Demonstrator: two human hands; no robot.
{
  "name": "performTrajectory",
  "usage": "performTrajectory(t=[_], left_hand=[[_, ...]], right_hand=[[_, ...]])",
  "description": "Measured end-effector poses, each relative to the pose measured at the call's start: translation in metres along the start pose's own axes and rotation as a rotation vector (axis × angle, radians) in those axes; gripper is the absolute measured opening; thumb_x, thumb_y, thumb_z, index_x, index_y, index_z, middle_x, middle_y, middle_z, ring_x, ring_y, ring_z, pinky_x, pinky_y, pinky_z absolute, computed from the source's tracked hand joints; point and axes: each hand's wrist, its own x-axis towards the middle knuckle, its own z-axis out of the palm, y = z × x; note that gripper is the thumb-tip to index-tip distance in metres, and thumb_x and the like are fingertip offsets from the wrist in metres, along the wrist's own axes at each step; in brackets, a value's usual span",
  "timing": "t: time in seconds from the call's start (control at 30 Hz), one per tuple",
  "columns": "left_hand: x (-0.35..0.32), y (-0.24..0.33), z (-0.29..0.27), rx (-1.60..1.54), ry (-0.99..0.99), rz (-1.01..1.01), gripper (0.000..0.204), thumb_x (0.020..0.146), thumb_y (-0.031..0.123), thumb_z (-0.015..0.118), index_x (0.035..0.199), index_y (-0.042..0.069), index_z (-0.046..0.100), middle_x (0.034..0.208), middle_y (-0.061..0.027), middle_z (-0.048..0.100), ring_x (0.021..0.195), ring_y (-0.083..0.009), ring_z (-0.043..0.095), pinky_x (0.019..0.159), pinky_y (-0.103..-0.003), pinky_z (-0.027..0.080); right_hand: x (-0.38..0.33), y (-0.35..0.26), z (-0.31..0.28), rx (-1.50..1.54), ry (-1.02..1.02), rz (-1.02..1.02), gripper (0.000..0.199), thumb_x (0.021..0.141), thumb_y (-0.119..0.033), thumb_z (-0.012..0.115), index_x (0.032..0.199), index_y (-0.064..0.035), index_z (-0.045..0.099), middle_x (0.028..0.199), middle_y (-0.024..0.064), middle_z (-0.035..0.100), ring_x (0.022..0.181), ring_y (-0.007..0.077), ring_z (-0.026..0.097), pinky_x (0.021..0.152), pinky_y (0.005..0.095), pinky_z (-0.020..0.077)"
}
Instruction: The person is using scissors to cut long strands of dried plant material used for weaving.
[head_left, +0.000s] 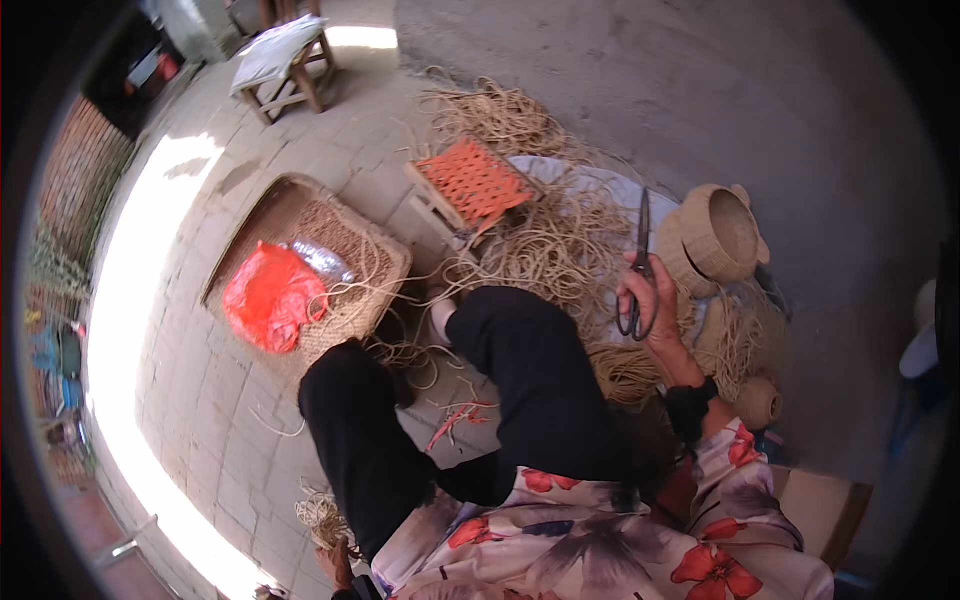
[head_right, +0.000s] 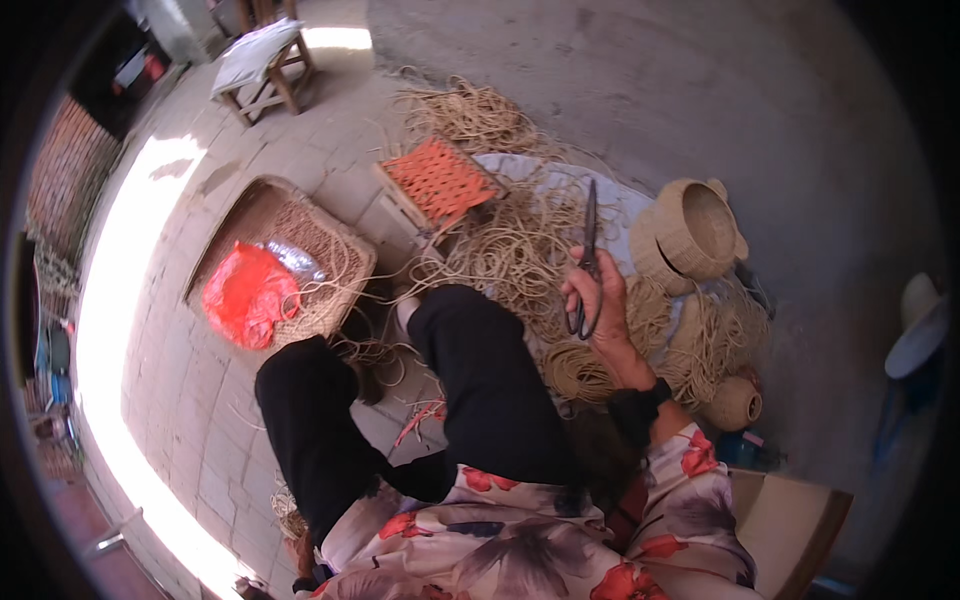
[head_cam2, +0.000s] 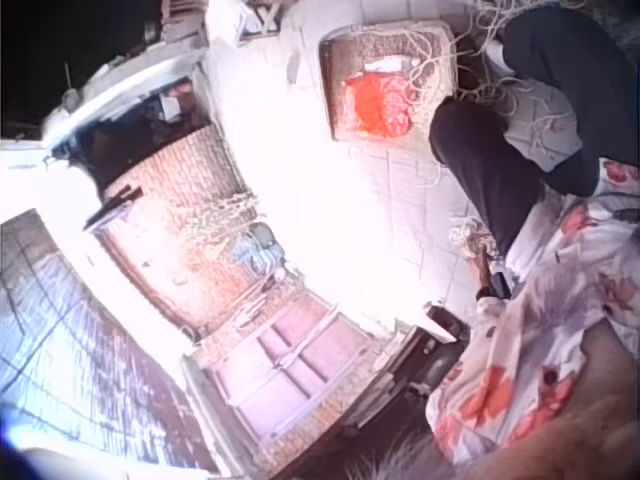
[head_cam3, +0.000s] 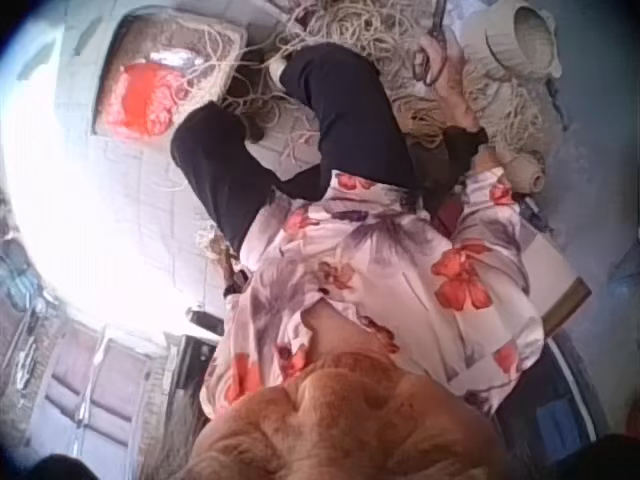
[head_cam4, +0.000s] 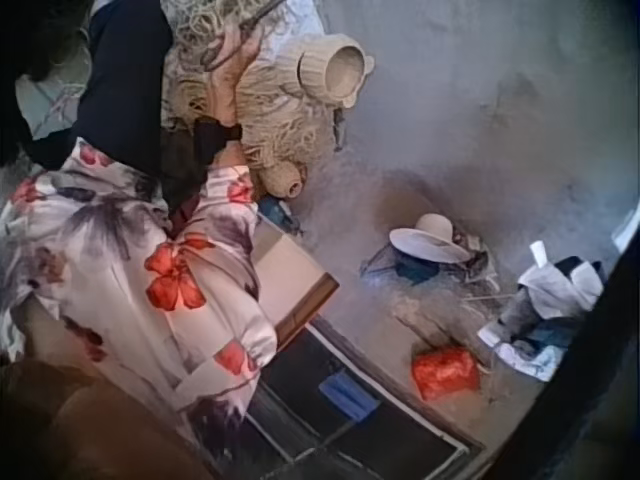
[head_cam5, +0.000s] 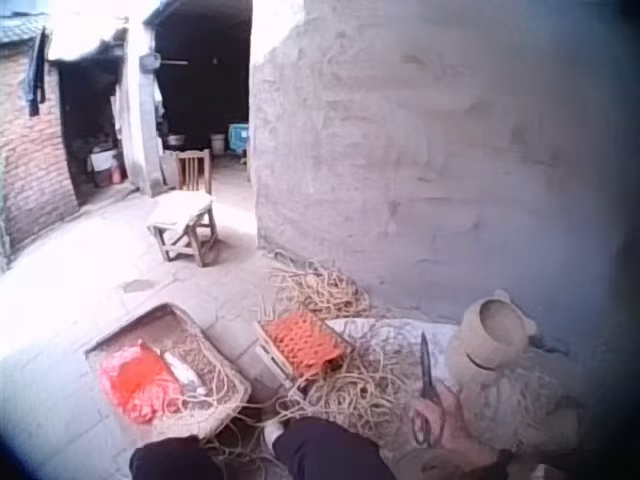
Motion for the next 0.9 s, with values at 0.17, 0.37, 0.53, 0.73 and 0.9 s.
performTrajectory(t=[0.17, 0.37, 0.53, 0.73, 0.9], left_hand=[[-0.006, 0.088, -0.022, 0.021, 0.014, 0.117, 0.048, 0.078, 0.037, 0.056, 0.108, 0.0, 0.053, 0.097, -0.0111, 0.064, 0.086, -0.0247, 0.059, 0.086, -0.036, 0.044], [-0.012, 0.144, -0.042, -0.013, -0.085, 0.164, 0.045, 0.078, 0.034, 0.055, 0.107, 0.001, 0.054, 0.096, -0.0106, 0.063, 0.085, -0.0239, 0.059, 0.085, -0.036, 0.044], [-0.019, 0.166, -0.043, -0.092, -0.174, 0.146, 0.042, 0.078, 0.032, 0.055, 0.106, 0.001, 0.055, 0.095, -0.0103, 0.063, 0.085, -0.0233, 0.059, 0.084, -0.035, 0.044], [-0.033, 0.165, -0.044, -0.216, -0.241, 0.088, 0.039, 0.078, 0.03, 0.055, 0.106, 0.002, 0.055, 0.094, -0.0099, 0.062, 0.084, -0.0225, 0.058, 0.084, -0.035, 0.044], [-0.031, 0.179, -0.034, -0.316, -0.339, 0.083, 0.037, 0.078, 0.028, 0.055, 0.105, 0.002, 0.056, 0.093, -0.0096, 0.062, 0.083, -0.0218, 0.058, 0.083, -0.035, 0.045]], right_hand=[[0.0, 0.091, -0.094, 0.07, 0.121, 0.276, 0.021, 0.084, -0.014, 0.056, 0.102, -0.0036, 0.051, 0.069, 0.0047, 0.056, 0.047, 0.0091, 0.05, 0.043, 0.0217, 0.0404], [-0.057, 0.19, -0.151, 0.007, 0.154, 0.406, 0.012, 0.083, -0.011, 0.056, 0.091, -0.0036, 0.049, 0.062, 0.005, 0.054, 0.046, 0.0117, 0.051, 0.041, 0.0246, 0.041], [-0.1, 0.271, -0.15, -0.666, -0.246, 0.611, 0.019, 0.081, -0.014, 0.061, 0.09, 0.0011, 0.053, 0.062, 0.0087, 0.056, 0.046, 0.0156, 0.053, 0.042, 0.0281, 0.0424], [-0.125, 0.267, -0.12, -0.982, -0.492, 0.665, 0.03, 0.077, -0.023, 0.061, 0.095, 0.0006, 0.054, 0.077, 0.0204, 0.062, 0.073, 0.0329, 0.062, 0.066, 0.0417, 0.047], [-0.135, 0.264, -0.124, -0.985, -0.575, 0.59, 0.027, 0.075, -0.017, 0.054, 0.095, 0.0011, 0.055, 0.084, 0.0244, 0.061, 0.086, 0.0408, 0.059, 0.074, 0.0475, 0.0459]])
